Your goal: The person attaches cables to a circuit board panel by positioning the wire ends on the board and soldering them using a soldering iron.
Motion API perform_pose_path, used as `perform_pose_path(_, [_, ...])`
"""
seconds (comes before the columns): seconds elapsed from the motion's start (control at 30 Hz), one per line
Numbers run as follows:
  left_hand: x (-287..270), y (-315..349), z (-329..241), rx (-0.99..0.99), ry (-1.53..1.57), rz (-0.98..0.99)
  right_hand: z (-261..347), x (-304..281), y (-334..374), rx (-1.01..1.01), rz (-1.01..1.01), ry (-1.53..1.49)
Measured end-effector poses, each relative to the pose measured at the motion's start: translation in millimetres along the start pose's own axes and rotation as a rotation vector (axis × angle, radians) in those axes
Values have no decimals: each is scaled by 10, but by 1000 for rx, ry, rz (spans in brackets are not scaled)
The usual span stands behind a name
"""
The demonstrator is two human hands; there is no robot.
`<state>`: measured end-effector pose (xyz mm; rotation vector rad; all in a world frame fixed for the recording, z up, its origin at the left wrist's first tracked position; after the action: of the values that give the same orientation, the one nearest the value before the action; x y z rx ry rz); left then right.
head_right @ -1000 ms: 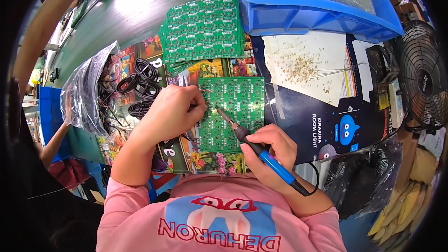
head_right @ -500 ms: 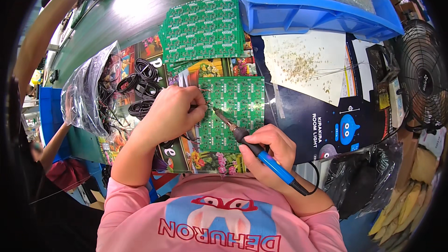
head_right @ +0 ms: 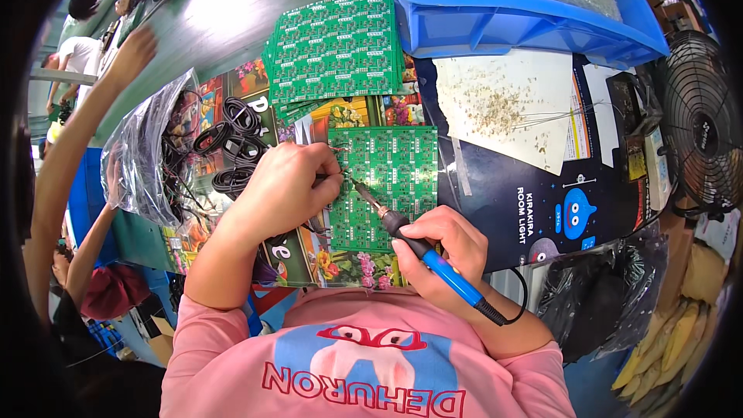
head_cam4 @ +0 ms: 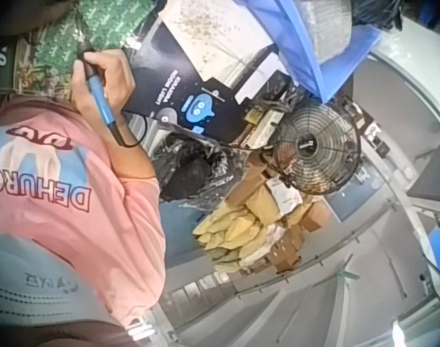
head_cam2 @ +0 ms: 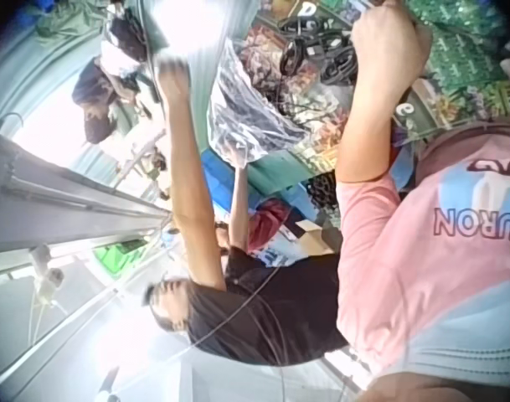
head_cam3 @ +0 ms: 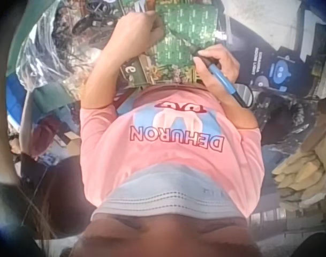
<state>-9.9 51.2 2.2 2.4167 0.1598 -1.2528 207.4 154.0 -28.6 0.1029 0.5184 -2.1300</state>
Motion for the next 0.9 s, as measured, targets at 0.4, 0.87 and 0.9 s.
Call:
perform_pose_path(0.4, [9, 0, -1, 7, -4, -15, -26, -13, 42, 2, -55, -59])
perform_pose_path(0.87, [19, 17, 6, 32, 7, -41, -23, -25, 46, -2, -51, -57])
perform_pose_path(0.9, [18, 17, 6, 32, 8, -42, -20, -24, 45, 5, -49, -58])
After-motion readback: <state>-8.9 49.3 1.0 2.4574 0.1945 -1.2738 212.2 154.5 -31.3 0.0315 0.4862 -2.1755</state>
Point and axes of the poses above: each hand's wrist, its own y-axis away from the middle knuckle, its own x-axis out of the palm, z = x × y, the point moved 1 cm from there along -y, towards the middle knuckle, and after that the axes turned 5 degrees about z, right-handed, at the moved point
